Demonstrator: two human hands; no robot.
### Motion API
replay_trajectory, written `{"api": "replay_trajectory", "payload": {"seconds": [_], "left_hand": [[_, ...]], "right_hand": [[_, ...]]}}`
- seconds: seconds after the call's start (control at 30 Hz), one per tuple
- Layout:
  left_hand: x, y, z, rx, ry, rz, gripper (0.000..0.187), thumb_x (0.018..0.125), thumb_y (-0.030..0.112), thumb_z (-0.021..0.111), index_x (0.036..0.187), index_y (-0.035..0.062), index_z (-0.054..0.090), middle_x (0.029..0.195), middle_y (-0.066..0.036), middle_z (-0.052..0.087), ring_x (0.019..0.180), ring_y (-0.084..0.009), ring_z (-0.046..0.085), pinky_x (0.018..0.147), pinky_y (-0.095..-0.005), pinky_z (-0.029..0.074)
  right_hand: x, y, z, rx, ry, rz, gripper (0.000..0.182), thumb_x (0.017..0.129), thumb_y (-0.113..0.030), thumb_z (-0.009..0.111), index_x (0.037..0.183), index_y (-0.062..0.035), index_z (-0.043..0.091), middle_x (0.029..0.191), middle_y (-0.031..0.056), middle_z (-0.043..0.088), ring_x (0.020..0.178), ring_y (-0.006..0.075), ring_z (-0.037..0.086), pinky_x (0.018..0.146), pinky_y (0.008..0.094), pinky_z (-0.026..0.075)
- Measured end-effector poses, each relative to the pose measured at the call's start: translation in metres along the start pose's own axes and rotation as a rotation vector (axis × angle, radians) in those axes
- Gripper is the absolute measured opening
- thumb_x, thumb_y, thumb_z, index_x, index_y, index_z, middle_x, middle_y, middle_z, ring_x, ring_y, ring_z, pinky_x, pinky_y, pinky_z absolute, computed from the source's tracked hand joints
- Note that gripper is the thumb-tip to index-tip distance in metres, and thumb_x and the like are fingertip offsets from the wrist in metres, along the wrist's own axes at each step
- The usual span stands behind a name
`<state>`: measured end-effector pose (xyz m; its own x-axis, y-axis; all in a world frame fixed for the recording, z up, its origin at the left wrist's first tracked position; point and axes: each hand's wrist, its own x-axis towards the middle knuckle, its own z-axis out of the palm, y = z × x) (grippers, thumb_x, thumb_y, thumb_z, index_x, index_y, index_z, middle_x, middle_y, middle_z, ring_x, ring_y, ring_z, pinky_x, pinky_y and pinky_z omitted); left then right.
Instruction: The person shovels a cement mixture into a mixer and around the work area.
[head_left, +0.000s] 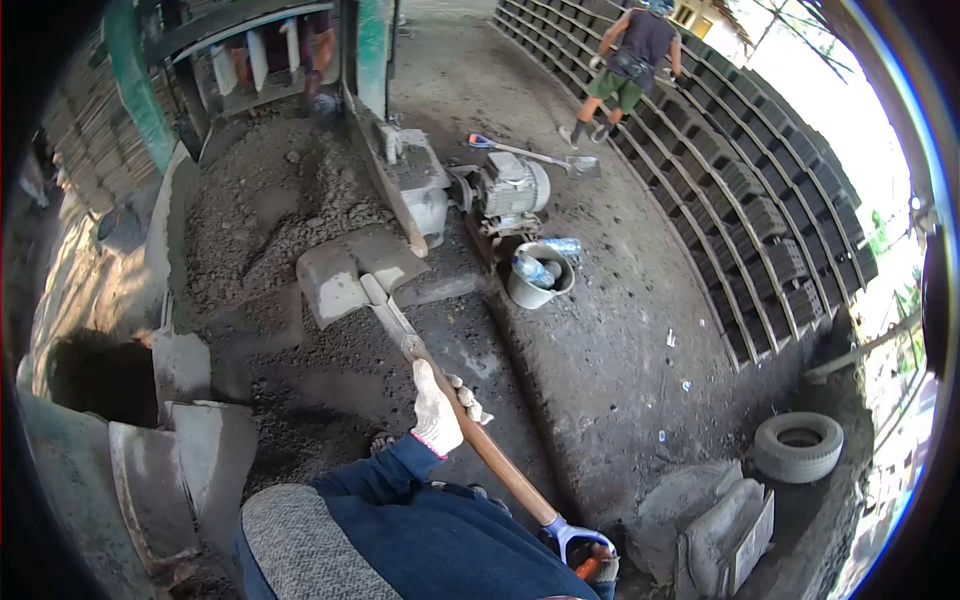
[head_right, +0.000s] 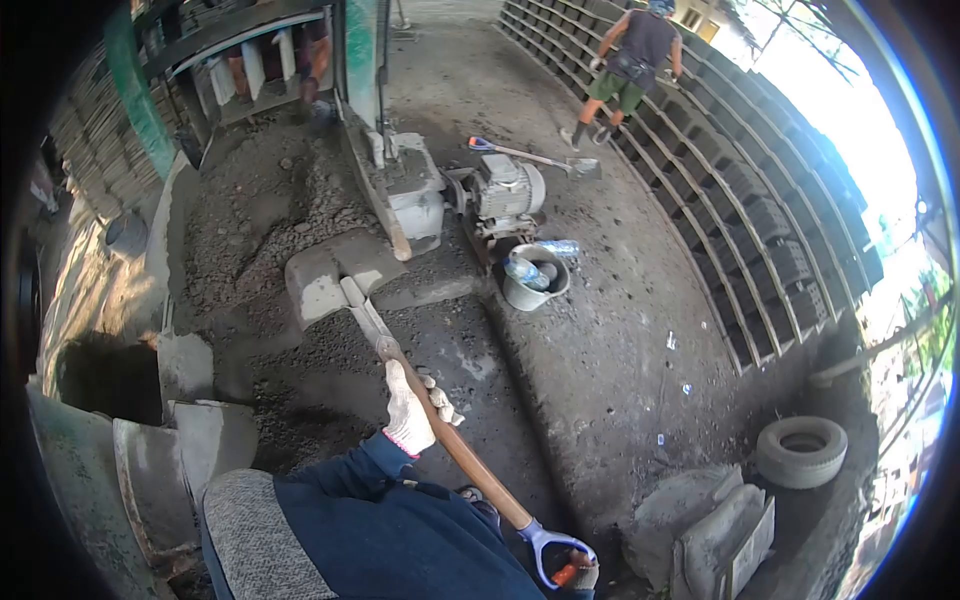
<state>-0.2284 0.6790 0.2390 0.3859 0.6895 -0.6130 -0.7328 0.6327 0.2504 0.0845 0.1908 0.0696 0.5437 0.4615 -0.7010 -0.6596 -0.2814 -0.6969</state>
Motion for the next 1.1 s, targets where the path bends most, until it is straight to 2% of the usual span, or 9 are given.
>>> {"api": "replay_trajectory", "payload": {"seconds": [0.17, 0.27, 0.4, 0.5, 0.6, 0.63, 0.77, 0.93, 1.1], "left_hand": [[0.051, 0.104, 0.005, 0.061, -0.077, 0.046, 0.079, 0.076, 0.094, 0.047, 0.087, 0.0163, 0.050, 0.060, -0.003, 0.047, 0.049, -0.0265, 0.050, 0.060, -0.0537, 0.048], [0.082, 0.191, 0.021, 0.110, -0.028, 0.095, 0.076, 0.079, 0.093, 0.044, 0.086, 0.0170, 0.049, 0.059, -0.001, 0.045, 0.047, -0.0217, 0.046, 0.058, -0.0490, 0.046], [0.142, 0.314, 0.033, 0.078, -0.110, 0.220, 0.069, 0.086, 0.086, 0.046, 0.084, 0.0168, 0.050, 0.057, 0.001, 0.044, 0.047, -0.0174, 0.046, 0.055, -0.0401, 0.044], [0.160, 0.350, 0.054, 0.124, -0.076, 0.434, 0.057, 0.090, 0.072, 0.058, 0.076, 0.0163, 0.051, 0.058, 0.002, 0.047, 0.049, -0.0161, 0.048, 0.054, -0.0350, 0.045], [0.061, 0.293, 0.098, -0.099, -0.337, 0.142, 0.051, 0.091, 0.061, 0.064, 0.074, 0.0131, 0.053, 0.059, -0.001, 0.052, 0.056, -0.0224, 0.056, 0.065, -0.0439, 0.051], [0.034, 0.271, 0.109, -0.111, -0.378, 0.126, 0.052, 0.090, 0.062, 0.064, 0.079, 0.0115, 0.057, 0.059, -0.002, 0.051, 0.056, -0.0256, 0.055, 0.075, -0.0488, 0.050], [0.015, 0.203, 0.098, -0.085, -0.609, 0.012, 0.063, 0.090, 0.067, 0.060, 0.092, 0.0047, 0.065, 0.085, -0.014, 0.065, 0.088, -0.0323, 0.065, 0.087, -0.0514, 0.052], [-0.006, 0.105, 0.095, 0.199, -0.951, 0.117, 0.079, 0.098, 0.069, 0.043, 0.117, -0.0062, 0.062, 0.108, -0.025, 0.070, 0.097, -0.0386, 0.071, 0.082, -0.0503, 0.060], [-0.016, 0.077, 0.098, 0.151, -1.145, 0.291, 0.091, 0.094, 0.076, 0.040, 0.131, -0.0061, 0.052, 0.127, -0.027, 0.062, 0.111, -0.0382, 0.063, 0.095, -0.0527, 0.049]], "right_hand": [[-0.007, 0.008, 0.122, 0.057, -0.291, 0.216, 0.045, 0.099, -0.037, 0.052, 0.108, 0.0049, 0.066, 0.102, 0.0217, 0.072, 0.092, 0.0349, 0.070, 0.090, 0.0402, 0.055], [-0.054, -0.036, 0.317, 0.044, -0.215, -0.056, 0.026, 0.090, -0.013, 0.064, 0.110, 0.0042, 0.068, 0.096, 0.0171, 0.073, 0.081, 0.0305, 0.072, 0.073, 0.0418, 0.061], [-0.101, -0.076, 0.494, -0.025, -0.384, -0.241, 0.016, 0.096, -0.021, 0.068, 0.096, -0.0075, 0.061, 0.076, 0.0034, 0.060, 0.062, 0.0180, 0.060, 0.056, 0.0338, 0.052], [-0.104, -0.109, 0.511, -0.244, -0.560, -0.535, 0.025, 0.095, -0.031, 0.067, 0.088, -0.0094, 0.057, 0.072, 0.0033, 0.057, 0.058, 0.0142, 0.054, 0.050, 0.0300, 0.044], [-0.135, -0.191, 0.448, 0.051, -0.462, -0.618, 0.026, 0.082, -0.027, 0.070, 0.086, -0.0034, 0.061, 0.071, 0.0065, 0.061, 0.059, 0.0175, 0.060, 0.051, 0.0323, 0.049], [-0.120, -0.214, 0.395, -0.166, -0.164, -0.773, 0.027, 0.081, -0.027, 0.070, 0.089, -0.0024, 0.061, 0.073, 0.0082, 0.062, 0.060, 0.0181, 0.062, 0.054, 0.0311, 0.051], [-0.104, -0.342, 0.290, -0.619, 0.152, -1.670, 0.041, 0.089, -0.030, 0.070, 0.112, 0.0031, 0.062, 0.088, 0.0089, 0.066, 0.069, 0.0213, 0.064, 0.061, 0.0312, 0.052], [-0.213, -0.488, 0.341, -0.574, 0.523, -2.433, 0.034, 0.099, -0.027, 0.054, 0.093, 0.0029, 0.070, 0.090, 0.0153, 0.069, 0.074, 0.0235, 0.067, 0.068, 0.0345, 0.055], [-0.267, -0.639, 0.426, 0.212, 0.241, -2.553, 0.032, 0.096, -0.028, 0.061, 0.095, 0.0030, 0.069, 0.093, 0.0156, 0.071, 0.078, 0.0254, 0.069, 0.071, 0.0367, 0.058]]}}
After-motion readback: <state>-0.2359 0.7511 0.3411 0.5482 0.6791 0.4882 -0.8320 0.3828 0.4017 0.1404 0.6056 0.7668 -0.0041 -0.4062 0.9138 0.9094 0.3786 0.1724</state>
